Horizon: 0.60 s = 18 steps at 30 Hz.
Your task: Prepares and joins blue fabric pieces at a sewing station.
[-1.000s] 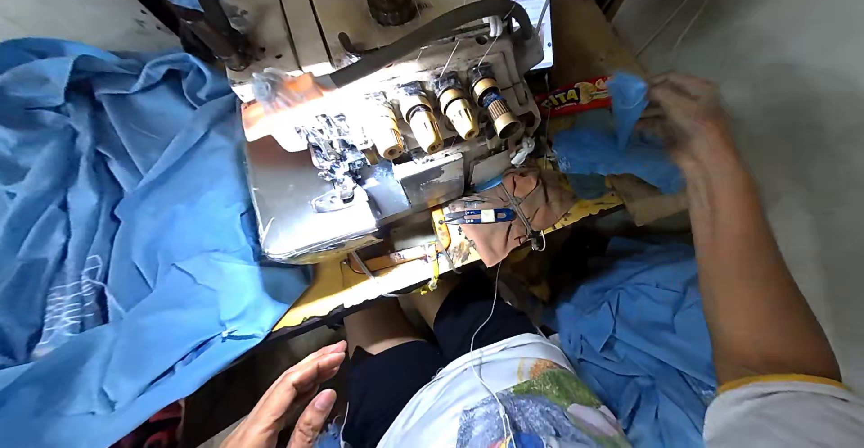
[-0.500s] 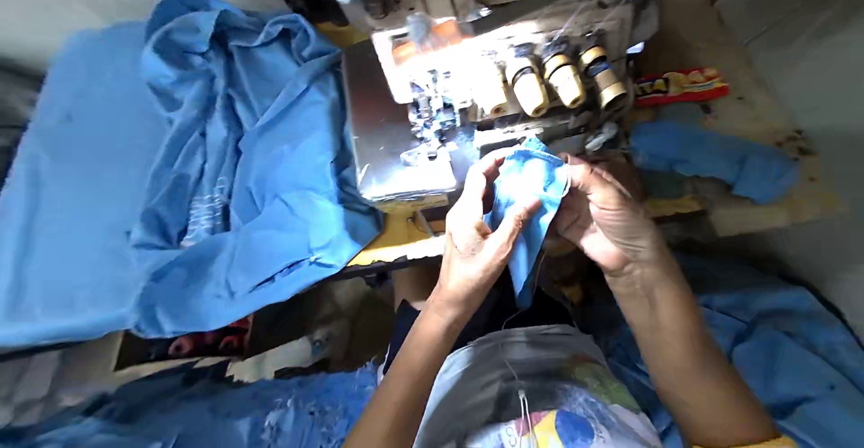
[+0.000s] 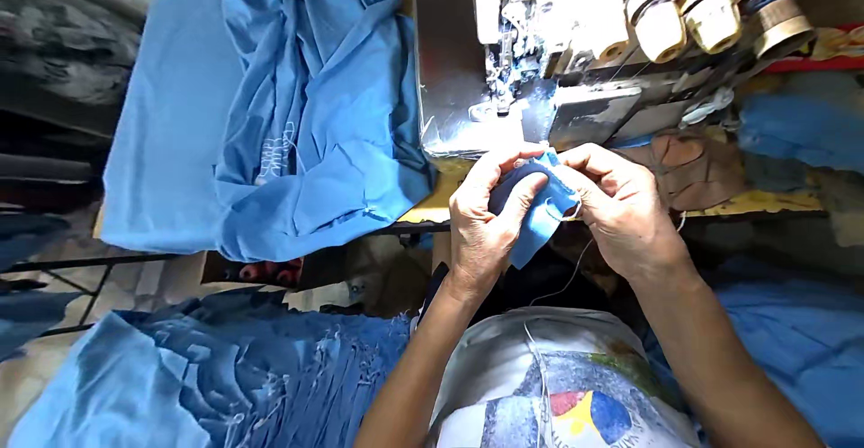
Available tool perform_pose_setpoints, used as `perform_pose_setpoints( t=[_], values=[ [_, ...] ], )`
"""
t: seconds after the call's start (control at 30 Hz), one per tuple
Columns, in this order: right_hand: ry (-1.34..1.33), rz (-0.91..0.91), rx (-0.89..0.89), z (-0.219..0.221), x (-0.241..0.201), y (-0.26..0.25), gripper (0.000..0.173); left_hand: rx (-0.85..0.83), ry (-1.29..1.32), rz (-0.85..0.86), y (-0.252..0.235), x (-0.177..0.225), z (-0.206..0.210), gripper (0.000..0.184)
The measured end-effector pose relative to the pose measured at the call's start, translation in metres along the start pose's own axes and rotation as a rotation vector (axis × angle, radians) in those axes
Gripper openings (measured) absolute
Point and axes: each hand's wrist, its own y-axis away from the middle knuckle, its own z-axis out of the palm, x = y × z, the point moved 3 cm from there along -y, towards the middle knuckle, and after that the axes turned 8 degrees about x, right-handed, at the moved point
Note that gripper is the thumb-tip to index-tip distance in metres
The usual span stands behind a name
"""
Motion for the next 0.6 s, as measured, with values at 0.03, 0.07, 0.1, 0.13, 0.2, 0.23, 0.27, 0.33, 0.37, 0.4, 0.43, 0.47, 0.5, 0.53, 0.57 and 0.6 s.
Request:
perform_pose_setpoints(
  t=[0.03, 0.07, 0.1, 0.13, 0.2, 0.23, 0.27, 0.33, 0.37, 0.4, 0.43, 0.47, 0.5, 0.53, 0.57, 0.6],
  values=[
    [-0.006, 0.03, 0.007, 0.001, 0.001, 0.0, 0.013, 0.025, -0.012, 0.011, 0.001, -0.001, -0.001, 0.023],
    [-0.017, 0.06, 0.02, 0.003, 0.002, 0.0, 0.013, 0.047, -0.021, 0.018, 0.002, -0.002, -0.002, 0.019],
    [-0.026, 0.076, 0.027, 0.003, 0.002, 0.0, 0.014, 0.063, -0.023, 0.015, 0.002, -0.003, -0.003, 0.015],
    [-0.029, 0.076, 0.029, 0.003, 0.002, -0.001, 0.014, 0.071, -0.015, 0.008, 0.003, -0.004, -0.004, 0.012],
    [0.017, 0.031, 0.038, 0.001, 0.002, -0.005, 0.011, 0.062, -0.005, -0.004, 0.003, -0.003, -0.009, 0.01],
    [0.064, -0.007, 0.037, 0.0, 0.001, -0.008, 0.01, 0.045, -0.012, 0.011, 0.002, 0.001, -0.013, 0.01],
    [0.113, -0.048, 0.033, 0.0, -0.001, -0.01, 0.008, 0.021, -0.022, 0.035, 0.001, 0.007, -0.017, 0.01],
    [0.173, -0.119, -0.001, -0.001, -0.007, -0.015, 0.008, -0.036, -0.058, 0.109, -0.003, 0.023, -0.023, 0.009],
    [0.183, -0.155, -0.036, 0.0, -0.012, -0.017, 0.009, -0.077, -0.101, 0.145, -0.005, 0.031, -0.024, 0.009],
    [0.179, -0.191, -0.075, 0.002, -0.016, -0.018, 0.01, -0.101, -0.15, 0.172, -0.008, 0.036, -0.025, 0.01],
    [0.176, -0.227, -0.113, 0.005, -0.02, -0.02, 0.01, -0.092, -0.204, 0.178, -0.011, 0.04, -0.025, 0.011],
    [0.174, -0.255, -0.143, 0.008, -0.023, -0.021, 0.011, -0.062, -0.247, 0.165, -0.014, 0.042, -0.025, 0.012],
    [0.17, -0.271, -0.167, 0.011, -0.025, -0.022, 0.011, -0.027, -0.28, 0.149, -0.015, 0.043, -0.026, 0.011],
    [0.161, -0.279, -0.184, 0.013, -0.027, -0.023, 0.012, 0.003, -0.3, 0.137, -0.017, 0.044, -0.026, 0.011],
    [0.153, -0.282, -0.195, 0.015, -0.028, -0.022, 0.013, 0.023, -0.304, 0.126, -0.018, 0.045, -0.028, 0.011],
    [0.149, -0.287, -0.202, 0.016, -0.029, -0.022, 0.013, 0.037, -0.299, 0.112, -0.018, 0.045, -0.029, 0.012]
  ],
)
